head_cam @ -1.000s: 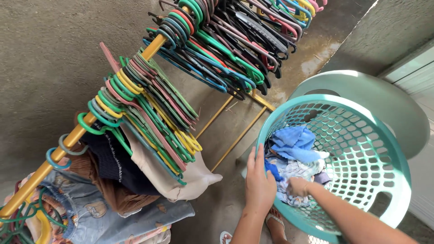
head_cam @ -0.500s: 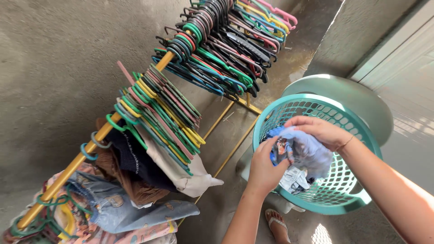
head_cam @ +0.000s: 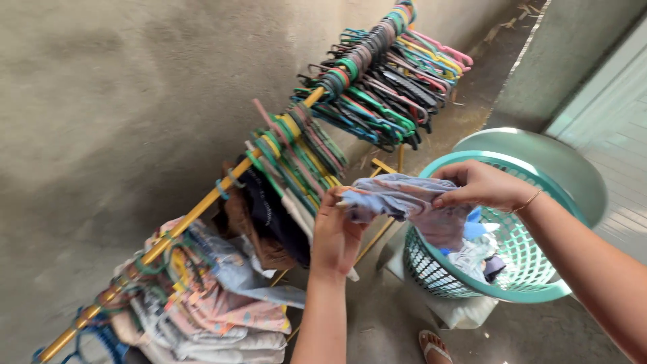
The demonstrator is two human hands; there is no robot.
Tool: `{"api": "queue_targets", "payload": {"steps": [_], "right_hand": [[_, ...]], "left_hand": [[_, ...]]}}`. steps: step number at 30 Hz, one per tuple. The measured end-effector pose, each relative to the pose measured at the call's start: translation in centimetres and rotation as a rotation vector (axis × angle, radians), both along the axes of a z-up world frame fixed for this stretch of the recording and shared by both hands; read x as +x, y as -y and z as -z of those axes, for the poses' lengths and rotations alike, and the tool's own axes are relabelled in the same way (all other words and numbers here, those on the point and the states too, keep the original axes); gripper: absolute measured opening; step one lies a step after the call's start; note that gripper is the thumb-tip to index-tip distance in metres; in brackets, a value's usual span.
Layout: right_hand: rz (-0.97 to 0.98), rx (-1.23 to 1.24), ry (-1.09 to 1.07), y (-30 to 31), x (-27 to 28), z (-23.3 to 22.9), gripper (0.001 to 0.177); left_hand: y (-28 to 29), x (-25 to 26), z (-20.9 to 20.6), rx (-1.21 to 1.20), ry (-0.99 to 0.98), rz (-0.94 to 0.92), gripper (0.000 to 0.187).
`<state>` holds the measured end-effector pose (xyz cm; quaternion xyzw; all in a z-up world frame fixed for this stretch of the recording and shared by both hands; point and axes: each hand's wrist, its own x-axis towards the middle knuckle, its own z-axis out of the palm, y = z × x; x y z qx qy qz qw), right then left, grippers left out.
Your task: The person takes clothes from a laundry basket and hangs them on a clothes rack using hangers. They repeatedly pick up garments, place them on hangers, and hang them on the rack.
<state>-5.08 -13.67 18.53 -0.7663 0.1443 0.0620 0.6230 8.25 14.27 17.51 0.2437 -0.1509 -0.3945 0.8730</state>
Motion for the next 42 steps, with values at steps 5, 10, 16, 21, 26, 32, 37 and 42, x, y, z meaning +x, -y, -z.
{"api": "queue_targets", "payload": {"steps": [5, 10, 16, 21, 26, 32, 37, 42], "right_hand": [[0.078, 0.438, 0.138, -3.7, 2.0, -0.8, 0.040], [0.229, 0.415, 0.221, -7.4, 4.1, -2.9, 0.039], [-0.082, 0.133, 0.346, -12.4, 5.6, -5.4, 0.047], [-0.401, 0.241, 0.148, -17.3, 5.3, -6.5, 0.054], [-0.141, -0.267, 0.231, -19.0, 5.0, -6.7, 0.039], [-0.312, -0.367, 0.542, -20.1, 4.9, -5.2, 0.045], [-0.360, -0.247, 0.340, -21.2, 5.3, -4.4, 0.033], [-0.317, -0.716, 0.409, -20.5, 5.7, -3.4, 0.029]], "left_hand": [[-6.2, 1.2, -1.2, 0.091, -0.113, -0.130, 0.015], [-12.0, 1.9, 1.6, 0.041, 0.200, -0.007, 0.016], [-11.5, 0.4, 2.4, 0.683, 0.369, -0.147, 0.040], [-9.6, -1.9, 0.4, 0.493, 0.203, -0.069, 0.037], [-10.4, -1.7, -0.7, 0.466, 0.268, -0.086, 0.028], [-12.3, -1.3, -2.8, 0.800, 0.758, -0.309, 0.020], [-12.9, -1.9, -3.8, 1.124, 0.782, -0.352, 0.019], [-13.8, -0.7, -2.0, 1.031, 0.949, -0.883, 0.018]]}}
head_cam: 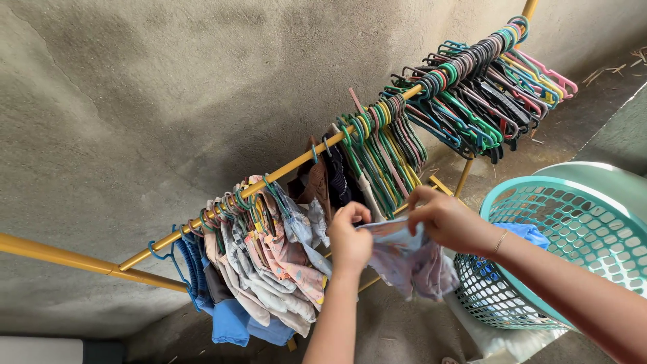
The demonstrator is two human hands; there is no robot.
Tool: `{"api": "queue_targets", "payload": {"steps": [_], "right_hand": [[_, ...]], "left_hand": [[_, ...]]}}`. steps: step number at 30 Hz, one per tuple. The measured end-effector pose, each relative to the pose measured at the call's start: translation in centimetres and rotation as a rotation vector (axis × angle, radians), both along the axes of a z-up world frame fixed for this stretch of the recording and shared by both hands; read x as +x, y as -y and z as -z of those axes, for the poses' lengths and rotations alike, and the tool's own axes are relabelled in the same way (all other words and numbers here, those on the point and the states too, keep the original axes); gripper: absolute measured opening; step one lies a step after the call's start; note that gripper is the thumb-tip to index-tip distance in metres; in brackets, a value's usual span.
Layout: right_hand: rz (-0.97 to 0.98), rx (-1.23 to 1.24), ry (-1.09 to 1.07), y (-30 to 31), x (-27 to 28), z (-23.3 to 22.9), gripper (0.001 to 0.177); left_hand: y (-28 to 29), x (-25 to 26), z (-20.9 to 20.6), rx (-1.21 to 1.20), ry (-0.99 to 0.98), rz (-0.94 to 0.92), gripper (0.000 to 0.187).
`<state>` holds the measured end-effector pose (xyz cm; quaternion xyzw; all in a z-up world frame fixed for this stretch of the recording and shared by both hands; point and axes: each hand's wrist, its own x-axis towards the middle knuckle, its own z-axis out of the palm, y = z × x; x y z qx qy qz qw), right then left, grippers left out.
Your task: The person takes clothes from a laundry basket and hangs them on a clothes rack using hangers. They repeatedly pick up garments, place them on hangers, and hang them on the rack.
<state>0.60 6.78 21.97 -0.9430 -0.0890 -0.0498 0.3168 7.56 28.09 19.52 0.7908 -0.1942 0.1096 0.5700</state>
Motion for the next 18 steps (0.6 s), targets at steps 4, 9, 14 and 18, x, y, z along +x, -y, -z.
{"api": "queue_targets", "payload": {"steps": [4, 9, 14, 18], "right_hand": [[0.309, -0.252, 0.067, 4.3, 0.8, 0.1, 0.047], [0.154, -0.066, -0.087, 5.9, 1.3, -0.2, 0.044], [-0.046, 0.085, -0.137, 3.0, 0.9, -2.2, 0.026], [-0.083, 0.157, -0.025, 2.8, 0.1, -4.9, 0.015]], "left_hand": [[-3.7, 1.3, 1.4, 0.151, -0.355, -0.185, 0.020], [-1.4, 0.8, 1.7, 0.021, -0.122, 0.108, 0.029], [5.0, -2.0, 0.6, 0.086, -0.158, 0.450, 0.023], [6.4, -2.8, -0.8, 0.063, -0.155, 0.541, 0.025]]}}
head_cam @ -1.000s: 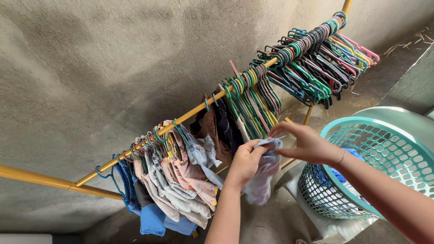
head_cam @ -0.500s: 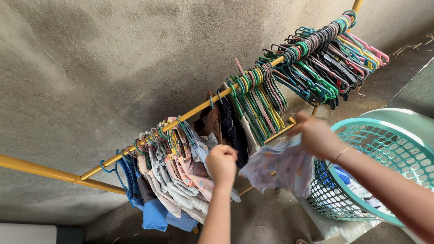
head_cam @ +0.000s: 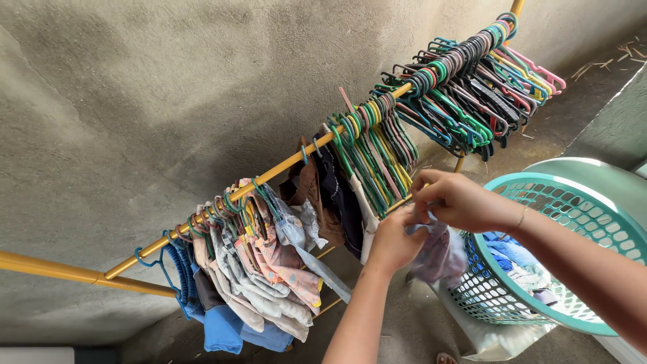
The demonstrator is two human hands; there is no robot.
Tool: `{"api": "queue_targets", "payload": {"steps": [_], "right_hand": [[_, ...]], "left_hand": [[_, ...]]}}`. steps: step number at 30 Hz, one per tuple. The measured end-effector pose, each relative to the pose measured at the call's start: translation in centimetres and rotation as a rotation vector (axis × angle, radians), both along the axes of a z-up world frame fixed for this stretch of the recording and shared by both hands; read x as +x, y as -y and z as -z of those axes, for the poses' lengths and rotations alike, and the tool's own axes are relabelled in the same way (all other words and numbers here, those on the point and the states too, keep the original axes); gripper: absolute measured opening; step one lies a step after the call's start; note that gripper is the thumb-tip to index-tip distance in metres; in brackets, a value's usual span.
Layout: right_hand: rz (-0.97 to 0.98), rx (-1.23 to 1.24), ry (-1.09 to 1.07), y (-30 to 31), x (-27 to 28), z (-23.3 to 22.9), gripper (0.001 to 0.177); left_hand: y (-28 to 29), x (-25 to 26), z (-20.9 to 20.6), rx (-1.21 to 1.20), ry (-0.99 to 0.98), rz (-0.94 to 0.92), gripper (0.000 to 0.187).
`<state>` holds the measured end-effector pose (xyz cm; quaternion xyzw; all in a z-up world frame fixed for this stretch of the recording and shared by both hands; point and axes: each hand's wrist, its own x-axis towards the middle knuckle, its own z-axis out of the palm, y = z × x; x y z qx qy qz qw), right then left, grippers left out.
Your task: The person takes clothes from a laundry basket and hangs them on a clothes rack using hangers. They repeatedly pick up garments, place them on hangers, and hang them on the rack.
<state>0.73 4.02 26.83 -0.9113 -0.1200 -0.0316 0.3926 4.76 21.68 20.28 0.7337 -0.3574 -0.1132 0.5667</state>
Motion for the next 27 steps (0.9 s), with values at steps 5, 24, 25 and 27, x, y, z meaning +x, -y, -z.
{"api": "queue_targets", "payload": {"steps": [5, 24, 25, 27], "right_hand": [[0.397, -0.513, 0.072, 1.9, -1.1, -0.2, 0.027], [-0.224, -0.260, -1.032, 12.4, -0.2, 12.6, 0.031], [-0.097, -0.314, -0.951, 12.9, 0.0, 11.6, 0.037], [0.060, -0.325, -0.858, 13.7, 0.5, 9.7, 0.048]], "left_hand": [[-1.3, 1.1, 0.1, 0.650, -0.039, -0.281, 0.039], [-1.9, 4.3, 2.0, 0.767, 0.128, -0.505, 0.036], [-2.1, 4.7, 2.2, 0.740, 0.122, -0.502, 0.032], [-2.9, 5.1, 2.8, 0.694, 0.107, -0.491, 0.033]]}}
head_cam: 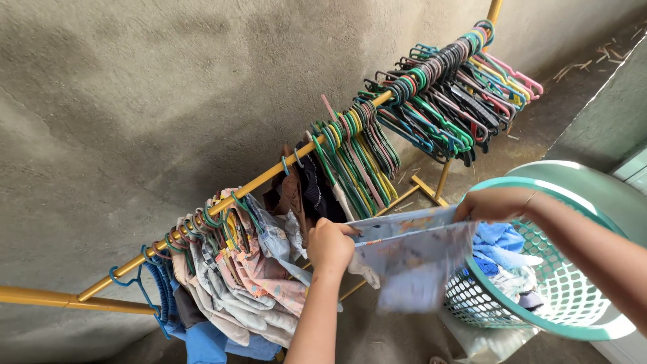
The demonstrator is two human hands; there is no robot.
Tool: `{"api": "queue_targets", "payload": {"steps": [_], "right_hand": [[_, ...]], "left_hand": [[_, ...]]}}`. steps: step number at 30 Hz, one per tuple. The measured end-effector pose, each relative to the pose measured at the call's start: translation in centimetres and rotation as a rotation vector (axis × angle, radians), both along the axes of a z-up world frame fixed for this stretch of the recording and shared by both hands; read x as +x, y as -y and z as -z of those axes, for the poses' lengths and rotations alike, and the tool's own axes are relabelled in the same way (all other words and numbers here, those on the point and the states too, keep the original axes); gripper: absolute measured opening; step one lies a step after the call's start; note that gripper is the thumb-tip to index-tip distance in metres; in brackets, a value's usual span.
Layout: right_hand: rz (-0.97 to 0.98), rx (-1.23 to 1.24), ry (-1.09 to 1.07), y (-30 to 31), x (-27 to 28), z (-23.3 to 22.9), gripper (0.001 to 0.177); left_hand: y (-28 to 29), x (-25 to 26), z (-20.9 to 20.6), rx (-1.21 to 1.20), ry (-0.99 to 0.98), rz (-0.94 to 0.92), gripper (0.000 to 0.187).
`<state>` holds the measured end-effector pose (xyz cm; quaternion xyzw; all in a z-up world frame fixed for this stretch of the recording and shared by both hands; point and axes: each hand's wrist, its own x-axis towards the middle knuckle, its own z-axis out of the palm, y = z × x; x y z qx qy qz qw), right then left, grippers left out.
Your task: The person takes clothes from a laundry basket and hangs them on a clothes rack using hangers. They repeatedly pick up garments, place them on hangers, and hang them on the rack.
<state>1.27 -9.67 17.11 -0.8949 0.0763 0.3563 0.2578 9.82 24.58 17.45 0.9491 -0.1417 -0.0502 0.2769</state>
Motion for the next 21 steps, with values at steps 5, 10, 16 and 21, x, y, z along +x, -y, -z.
{"api": "queue_targets", "payload": {"steps": [5, 10, 16, 21], "right_hand": [[-0.099, 0.210, 0.327, 0.4, 0.0, -2.7, 0.060], [-0.089, 0.189, 0.420, -1.6, 0.8, -2.9, 0.066], [-0.080, 0.226, 0.237, -0.5, 3.4, -1.5, 0.051], [0.182, 0.085, 0.509, 1.3, 9.5, 2.0, 0.026]], "left_hand": [[0.6, 0.9, 1.3, -0.465, -0.230, 0.269, 0.039], [2.1, 0.6, 0.9, -0.395, -0.144, 0.240, 0.040], [4.2, 0.0, 0.2, -0.331, -0.032, 0.156, 0.039], [5.9, -1.3, 0.2, -0.396, 0.088, 0.212, 0.037]]}}
